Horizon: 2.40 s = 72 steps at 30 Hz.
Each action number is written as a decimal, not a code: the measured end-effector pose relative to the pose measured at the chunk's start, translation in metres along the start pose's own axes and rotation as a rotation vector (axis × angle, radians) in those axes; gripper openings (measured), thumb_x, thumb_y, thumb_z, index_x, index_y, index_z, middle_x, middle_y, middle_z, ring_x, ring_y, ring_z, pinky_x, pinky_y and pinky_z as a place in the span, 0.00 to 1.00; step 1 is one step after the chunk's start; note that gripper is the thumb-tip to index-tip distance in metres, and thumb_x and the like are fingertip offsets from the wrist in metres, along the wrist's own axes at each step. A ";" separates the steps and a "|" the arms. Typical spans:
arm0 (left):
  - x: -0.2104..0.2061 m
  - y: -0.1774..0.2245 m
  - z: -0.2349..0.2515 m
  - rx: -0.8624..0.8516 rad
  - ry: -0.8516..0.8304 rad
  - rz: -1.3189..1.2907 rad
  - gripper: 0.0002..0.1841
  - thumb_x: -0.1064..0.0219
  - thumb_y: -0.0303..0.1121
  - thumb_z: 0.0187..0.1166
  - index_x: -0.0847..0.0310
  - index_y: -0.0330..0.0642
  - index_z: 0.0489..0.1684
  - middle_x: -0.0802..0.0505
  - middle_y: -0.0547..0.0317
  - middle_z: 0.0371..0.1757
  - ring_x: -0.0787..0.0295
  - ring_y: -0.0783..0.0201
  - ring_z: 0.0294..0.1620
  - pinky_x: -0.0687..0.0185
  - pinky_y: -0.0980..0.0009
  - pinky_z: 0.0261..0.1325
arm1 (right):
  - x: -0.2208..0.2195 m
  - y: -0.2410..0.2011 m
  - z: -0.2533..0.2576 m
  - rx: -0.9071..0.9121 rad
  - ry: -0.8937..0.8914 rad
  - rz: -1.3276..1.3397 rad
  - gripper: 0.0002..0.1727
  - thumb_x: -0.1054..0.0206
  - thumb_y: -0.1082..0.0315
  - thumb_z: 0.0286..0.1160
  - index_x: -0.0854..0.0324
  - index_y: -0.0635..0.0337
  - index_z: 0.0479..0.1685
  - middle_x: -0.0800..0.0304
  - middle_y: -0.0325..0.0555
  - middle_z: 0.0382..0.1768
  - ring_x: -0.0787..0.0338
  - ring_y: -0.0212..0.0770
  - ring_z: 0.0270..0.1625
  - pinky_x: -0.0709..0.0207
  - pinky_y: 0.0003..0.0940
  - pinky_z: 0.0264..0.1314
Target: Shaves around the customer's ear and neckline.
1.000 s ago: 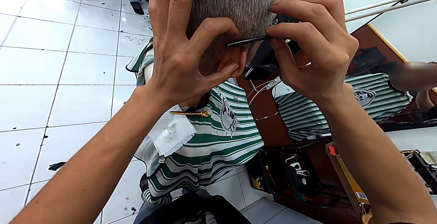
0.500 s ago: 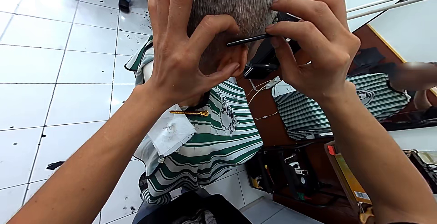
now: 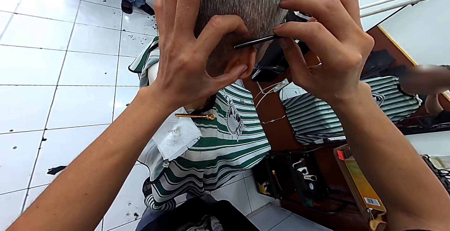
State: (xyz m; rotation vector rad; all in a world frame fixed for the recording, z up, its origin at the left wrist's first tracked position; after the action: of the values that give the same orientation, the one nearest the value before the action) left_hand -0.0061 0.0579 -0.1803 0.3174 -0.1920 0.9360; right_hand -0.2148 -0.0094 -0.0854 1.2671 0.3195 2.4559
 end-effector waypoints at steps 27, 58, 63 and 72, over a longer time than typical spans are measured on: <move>0.000 -0.001 0.001 0.004 -0.012 -0.011 0.28 0.25 0.58 0.71 0.14 0.51 0.63 0.22 0.29 0.75 0.34 0.32 0.82 0.49 0.35 0.82 | 0.007 0.003 0.011 -0.015 -0.071 0.065 0.10 0.35 0.69 0.85 0.09 0.58 0.53 0.10 0.59 0.64 0.15 0.53 0.68 0.24 0.44 0.65; -0.001 0.000 0.002 0.003 -0.015 0.000 0.27 0.25 0.58 0.71 0.14 0.50 0.62 0.21 0.29 0.74 0.32 0.34 0.81 0.47 0.38 0.81 | 0.007 0.003 0.010 0.043 -0.086 -0.007 0.10 0.35 0.70 0.84 0.10 0.57 0.55 0.11 0.61 0.64 0.12 0.54 0.62 0.21 0.42 0.57; -0.001 0.000 0.002 0.002 -0.013 -0.002 0.27 0.25 0.58 0.71 0.14 0.50 0.62 0.20 0.29 0.73 0.31 0.34 0.80 0.46 0.39 0.80 | 0.007 0.003 0.010 0.050 -0.081 -0.017 0.10 0.36 0.71 0.84 0.11 0.58 0.55 0.10 0.60 0.63 0.11 0.52 0.57 0.23 0.40 0.53; -0.002 0.001 0.002 0.002 -0.010 0.004 0.27 0.24 0.58 0.71 0.14 0.50 0.62 0.20 0.29 0.73 0.31 0.34 0.80 0.45 0.39 0.80 | 0.007 0.003 0.009 0.059 -0.094 -0.007 0.10 0.35 0.70 0.85 0.11 0.57 0.55 0.11 0.62 0.64 0.12 0.54 0.62 0.21 0.42 0.57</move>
State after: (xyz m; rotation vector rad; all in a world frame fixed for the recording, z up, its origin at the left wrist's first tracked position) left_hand -0.0079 0.0563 -0.1791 0.3231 -0.2008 0.9393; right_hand -0.2120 -0.0093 -0.0742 1.3978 0.3735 2.3882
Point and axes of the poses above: each hand's wrist, its own z-axis towards the middle knuckle, its own x-axis out of the back of the hand, y = z × x, the point moved 3 cm from there along z, towards the middle knuckle
